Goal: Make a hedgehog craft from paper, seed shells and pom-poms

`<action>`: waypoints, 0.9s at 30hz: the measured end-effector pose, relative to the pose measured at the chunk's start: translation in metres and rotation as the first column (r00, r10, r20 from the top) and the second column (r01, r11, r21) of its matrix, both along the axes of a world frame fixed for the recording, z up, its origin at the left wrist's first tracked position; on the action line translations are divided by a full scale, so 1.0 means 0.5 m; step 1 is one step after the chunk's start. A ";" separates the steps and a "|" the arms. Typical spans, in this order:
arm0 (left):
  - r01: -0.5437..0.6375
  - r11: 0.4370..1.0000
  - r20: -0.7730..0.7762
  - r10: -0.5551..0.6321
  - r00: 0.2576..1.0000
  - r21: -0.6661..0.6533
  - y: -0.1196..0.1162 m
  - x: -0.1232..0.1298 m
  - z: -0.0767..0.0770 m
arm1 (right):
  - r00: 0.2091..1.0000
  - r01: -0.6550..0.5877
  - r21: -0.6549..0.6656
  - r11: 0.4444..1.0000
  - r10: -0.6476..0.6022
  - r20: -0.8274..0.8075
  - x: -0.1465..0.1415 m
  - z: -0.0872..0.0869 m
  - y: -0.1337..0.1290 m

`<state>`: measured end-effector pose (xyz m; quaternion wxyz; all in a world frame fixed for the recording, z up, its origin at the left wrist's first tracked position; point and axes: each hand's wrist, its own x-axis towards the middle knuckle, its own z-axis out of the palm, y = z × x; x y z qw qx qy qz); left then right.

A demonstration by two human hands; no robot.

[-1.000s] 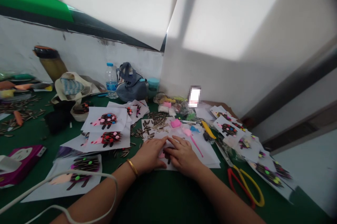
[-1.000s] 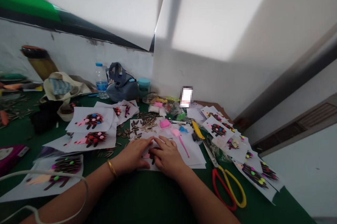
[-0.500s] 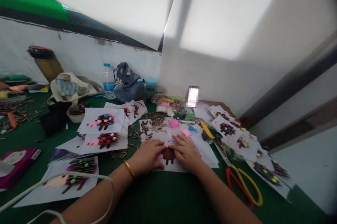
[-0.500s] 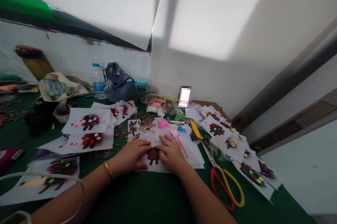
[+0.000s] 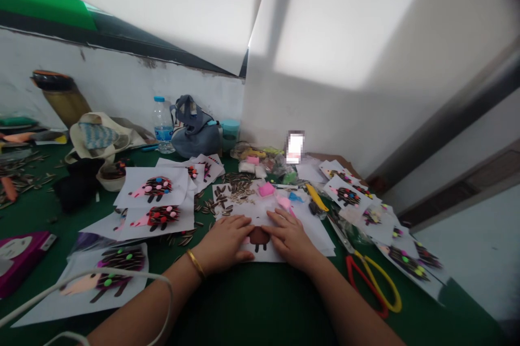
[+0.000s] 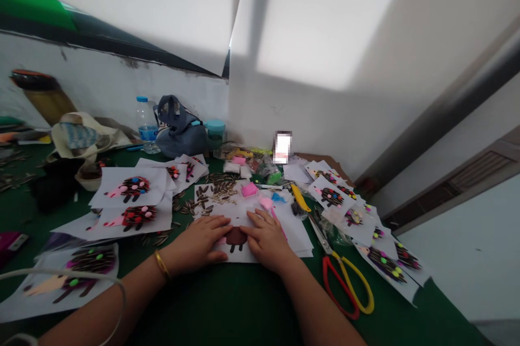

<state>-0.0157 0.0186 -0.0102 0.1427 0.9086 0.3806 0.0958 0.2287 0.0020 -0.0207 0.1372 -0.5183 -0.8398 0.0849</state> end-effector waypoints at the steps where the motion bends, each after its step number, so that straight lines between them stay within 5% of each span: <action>1: 0.002 1.000 -0.005 -0.002 1.000 -0.002 -0.001 0.000 0.001 | 1.000 0.002 -0.002 1.000 -0.002 0.004 0.001 0.001 -0.003; 18: -0.048 0.999 0.004 0.048 0.999 -0.005 -0.006 0.009 0.000 | 0.999 0.052 0.016 0.999 -0.052 0.006 0.006 -0.007 -0.006; 27: -0.075 0.992 -0.045 0.079 0.996 0.100 -0.022 0.031 0.011 | 0.998 0.062 0.003 0.998 -0.062 -0.001 0.010 -0.023 0.002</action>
